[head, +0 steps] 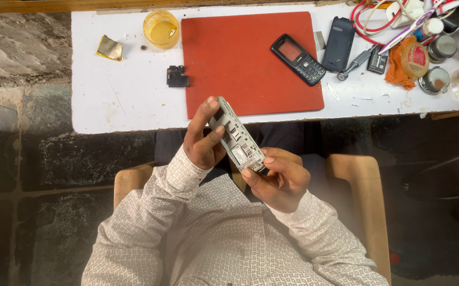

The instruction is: The person cleans the internal circuit board of a disassembled mobile phone using a toothbrush, then uses a hot air gun on the components. They handle the speaker and other small parts, place the board into the phone housing, and press the keypad assembly onto the reassembled phone.

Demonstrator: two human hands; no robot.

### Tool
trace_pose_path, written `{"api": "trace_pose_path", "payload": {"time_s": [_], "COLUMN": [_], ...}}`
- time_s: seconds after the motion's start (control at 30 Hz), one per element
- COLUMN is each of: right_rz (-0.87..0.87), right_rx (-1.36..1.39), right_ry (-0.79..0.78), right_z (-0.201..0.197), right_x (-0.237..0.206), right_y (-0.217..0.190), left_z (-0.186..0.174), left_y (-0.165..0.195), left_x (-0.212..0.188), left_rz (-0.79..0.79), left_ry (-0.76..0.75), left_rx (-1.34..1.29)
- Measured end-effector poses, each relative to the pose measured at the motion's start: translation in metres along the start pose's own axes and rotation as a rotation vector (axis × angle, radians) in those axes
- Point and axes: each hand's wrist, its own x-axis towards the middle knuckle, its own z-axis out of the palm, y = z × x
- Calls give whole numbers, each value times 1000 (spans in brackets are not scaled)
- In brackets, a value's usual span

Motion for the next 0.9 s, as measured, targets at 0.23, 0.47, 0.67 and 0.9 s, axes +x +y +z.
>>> {"api": "trace_pose_path", "payload": {"time_s": [0.23,0.47,0.67,0.9], "right_rz": [180,831,1054,1073], "right_rx": [-110,192,225,134], "right_ry": [56,179,89,3], "right_z": [-13,-31,-43,-47], "right_x": [15,41,61,62], "right_y": [12,51,80,97], "left_z": [-14,-11,-5,-3], "left_y": [9,10,-8,-27], "left_x": [29,64,77,73], "left_rz": [-79,-720,-742,-586], "left_ry": [-98,-217,-339,-509], "left_rx": [105,-132,-220,-28]}}
